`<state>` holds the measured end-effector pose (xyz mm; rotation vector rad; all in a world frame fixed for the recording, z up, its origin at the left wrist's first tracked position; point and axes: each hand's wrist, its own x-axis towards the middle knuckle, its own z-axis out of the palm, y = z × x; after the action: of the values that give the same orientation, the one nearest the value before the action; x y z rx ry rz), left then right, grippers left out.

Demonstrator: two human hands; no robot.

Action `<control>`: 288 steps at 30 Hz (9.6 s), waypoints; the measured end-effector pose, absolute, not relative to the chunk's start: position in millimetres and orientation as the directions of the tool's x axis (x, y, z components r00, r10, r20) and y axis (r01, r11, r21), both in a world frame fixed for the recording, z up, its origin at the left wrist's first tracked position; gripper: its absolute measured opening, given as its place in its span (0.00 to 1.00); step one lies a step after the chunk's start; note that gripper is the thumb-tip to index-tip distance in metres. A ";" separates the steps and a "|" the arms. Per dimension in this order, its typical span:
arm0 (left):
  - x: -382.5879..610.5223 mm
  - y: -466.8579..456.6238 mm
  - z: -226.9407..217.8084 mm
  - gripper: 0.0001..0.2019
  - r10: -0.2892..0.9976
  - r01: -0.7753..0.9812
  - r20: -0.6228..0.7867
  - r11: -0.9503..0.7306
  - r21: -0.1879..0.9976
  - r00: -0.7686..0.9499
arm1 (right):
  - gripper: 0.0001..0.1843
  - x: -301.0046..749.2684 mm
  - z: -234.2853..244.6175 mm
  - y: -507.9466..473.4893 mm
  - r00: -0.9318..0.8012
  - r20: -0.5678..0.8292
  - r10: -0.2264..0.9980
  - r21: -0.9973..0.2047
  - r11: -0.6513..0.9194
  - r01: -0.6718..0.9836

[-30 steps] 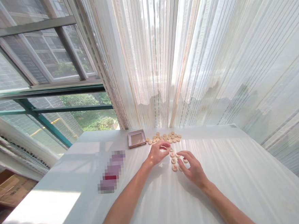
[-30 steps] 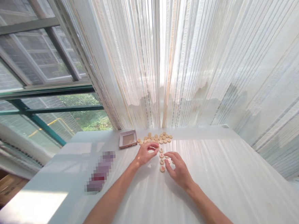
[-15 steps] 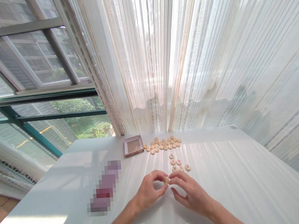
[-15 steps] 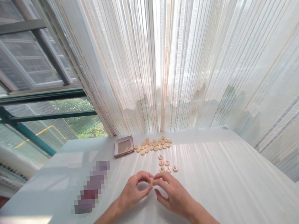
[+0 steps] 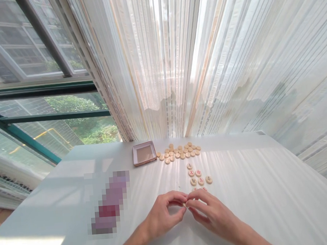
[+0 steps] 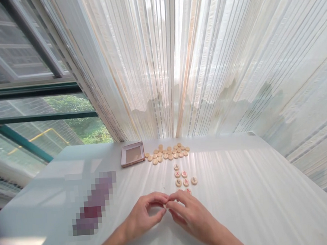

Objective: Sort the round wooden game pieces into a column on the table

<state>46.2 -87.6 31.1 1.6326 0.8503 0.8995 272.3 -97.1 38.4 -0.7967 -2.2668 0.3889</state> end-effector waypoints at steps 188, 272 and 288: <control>39.5 -85.4 31.4 0.09 0.881 0.234 0.016 -0.143 0.962 0.472 | 0.07 263.7 16.0 -107.5 -0.470 0.464 0.751 -0.630 0.653 0.420; 41.2 -85.8 33.6 0.12 0.856 0.155 0.109 -0.213 0.965 0.505 | 0.06 262.4 34.0 -102.4 -0.405 0.268 0.874 -0.882 0.391 0.261; 39.1 -84.5 37.4 0.09 0.842 0.135 0.118 -0.220 0.966 0.527 | 0.08 263.6 20.7 -102.5 -0.415 0.282 0.865 -0.873 0.411 0.262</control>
<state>39.1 -84.5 37.4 1.6856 0.8334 0.8166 263.6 -102.5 20.7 -0.9620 -1.8976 0.9919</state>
